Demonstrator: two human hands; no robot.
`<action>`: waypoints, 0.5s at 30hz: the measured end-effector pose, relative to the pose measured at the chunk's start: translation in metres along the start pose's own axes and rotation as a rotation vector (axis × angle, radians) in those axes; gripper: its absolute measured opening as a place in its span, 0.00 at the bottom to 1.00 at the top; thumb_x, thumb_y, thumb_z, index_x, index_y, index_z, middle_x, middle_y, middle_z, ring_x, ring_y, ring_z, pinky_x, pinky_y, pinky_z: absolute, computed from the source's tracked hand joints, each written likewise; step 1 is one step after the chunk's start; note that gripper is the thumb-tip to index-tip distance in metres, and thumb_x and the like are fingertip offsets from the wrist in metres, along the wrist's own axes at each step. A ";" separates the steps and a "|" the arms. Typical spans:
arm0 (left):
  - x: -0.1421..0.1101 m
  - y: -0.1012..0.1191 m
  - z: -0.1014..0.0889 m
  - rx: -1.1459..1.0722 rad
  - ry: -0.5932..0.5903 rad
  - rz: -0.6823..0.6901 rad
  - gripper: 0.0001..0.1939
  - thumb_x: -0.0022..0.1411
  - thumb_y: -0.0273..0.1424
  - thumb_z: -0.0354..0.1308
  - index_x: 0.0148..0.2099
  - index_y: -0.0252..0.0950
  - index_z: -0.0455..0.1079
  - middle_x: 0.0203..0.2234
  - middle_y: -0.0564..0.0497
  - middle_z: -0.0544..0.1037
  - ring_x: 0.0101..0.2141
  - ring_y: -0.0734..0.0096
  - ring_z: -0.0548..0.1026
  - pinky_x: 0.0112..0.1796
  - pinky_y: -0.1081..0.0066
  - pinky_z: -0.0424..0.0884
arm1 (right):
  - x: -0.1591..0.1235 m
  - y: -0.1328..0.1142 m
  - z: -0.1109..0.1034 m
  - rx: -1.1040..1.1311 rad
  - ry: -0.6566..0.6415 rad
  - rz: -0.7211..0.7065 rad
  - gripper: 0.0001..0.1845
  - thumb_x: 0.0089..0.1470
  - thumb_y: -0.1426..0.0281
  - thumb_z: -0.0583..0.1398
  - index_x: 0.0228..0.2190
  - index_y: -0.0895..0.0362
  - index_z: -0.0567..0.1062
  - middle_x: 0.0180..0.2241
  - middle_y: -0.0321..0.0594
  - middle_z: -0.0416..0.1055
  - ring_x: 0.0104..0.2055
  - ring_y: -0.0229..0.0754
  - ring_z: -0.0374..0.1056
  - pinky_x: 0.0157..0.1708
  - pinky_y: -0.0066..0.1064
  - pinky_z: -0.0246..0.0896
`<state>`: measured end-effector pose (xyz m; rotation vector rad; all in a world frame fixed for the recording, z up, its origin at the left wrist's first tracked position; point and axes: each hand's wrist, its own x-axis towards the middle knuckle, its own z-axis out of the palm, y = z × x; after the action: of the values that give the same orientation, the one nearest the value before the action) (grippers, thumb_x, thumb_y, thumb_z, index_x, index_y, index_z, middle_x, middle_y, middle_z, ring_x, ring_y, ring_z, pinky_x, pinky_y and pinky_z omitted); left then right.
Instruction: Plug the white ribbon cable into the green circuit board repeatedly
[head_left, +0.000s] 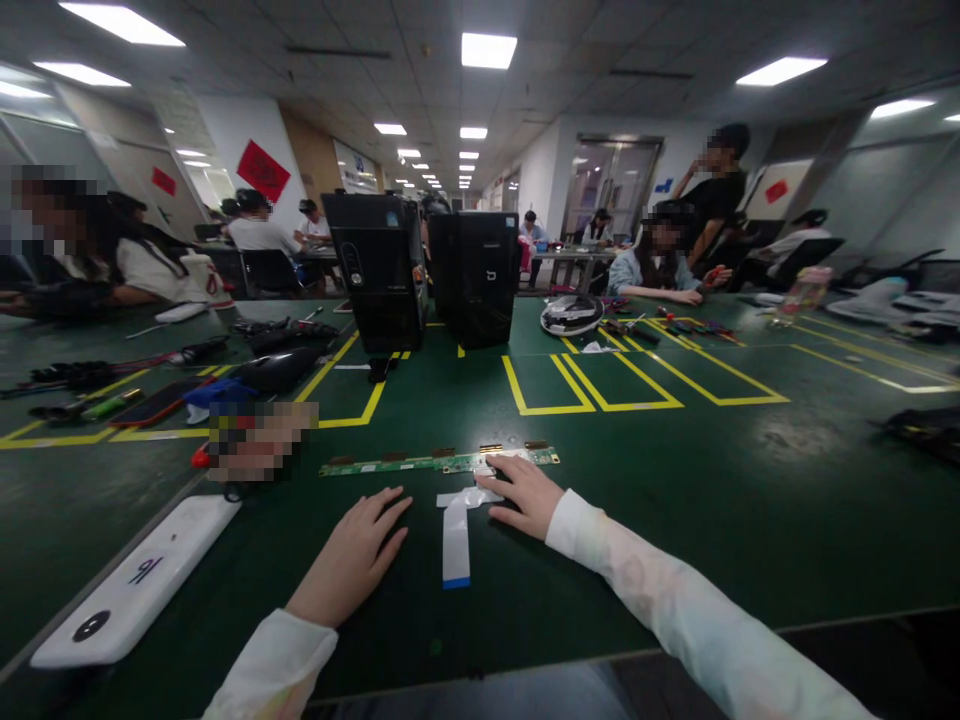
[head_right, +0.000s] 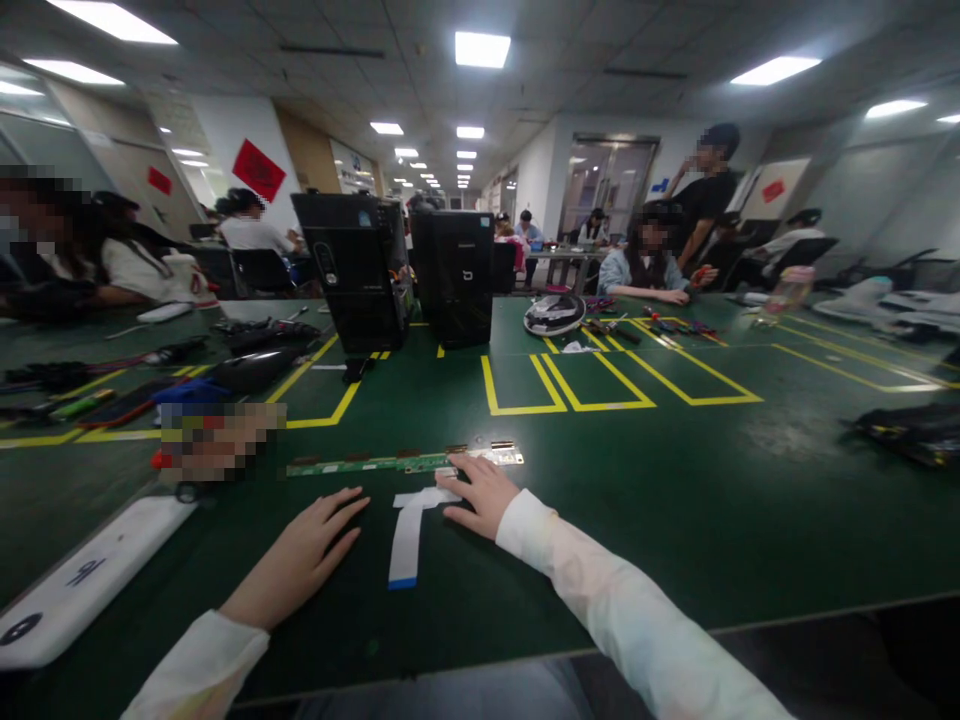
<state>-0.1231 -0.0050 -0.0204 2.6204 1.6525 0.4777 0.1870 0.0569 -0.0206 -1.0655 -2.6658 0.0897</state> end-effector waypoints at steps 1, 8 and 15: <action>0.001 0.000 0.000 -0.002 0.004 -0.002 0.22 0.67 0.39 0.46 0.61 0.42 0.63 0.59 0.46 0.67 0.58 0.59 0.65 0.57 0.51 0.61 | -0.001 0.000 -0.001 0.003 -0.011 0.004 0.29 0.59 0.56 0.56 0.59 0.51 0.64 0.63 0.48 0.53 0.64 0.53 0.49 0.61 0.52 0.46; 0.000 -0.004 0.006 -0.004 0.024 0.013 0.22 0.68 0.40 0.46 0.61 0.43 0.62 0.60 0.46 0.66 0.58 0.59 0.65 0.58 0.51 0.60 | -0.029 0.019 -0.010 -0.014 -0.007 -0.017 0.29 0.60 0.55 0.54 0.60 0.51 0.63 0.63 0.49 0.53 0.64 0.53 0.49 0.61 0.51 0.47; -0.001 -0.005 0.008 -0.005 0.007 -0.001 0.23 0.68 0.41 0.44 0.62 0.43 0.61 0.60 0.47 0.65 0.59 0.59 0.64 0.58 0.52 0.60 | -0.114 0.090 -0.024 -0.094 0.098 0.108 0.27 0.62 0.56 0.50 0.59 0.51 0.65 0.62 0.49 0.56 0.62 0.51 0.54 0.58 0.49 0.54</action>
<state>-0.1258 -0.0023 -0.0290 2.6173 1.6530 0.4905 0.3325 0.0428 -0.0374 -1.2100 -2.5463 -0.0657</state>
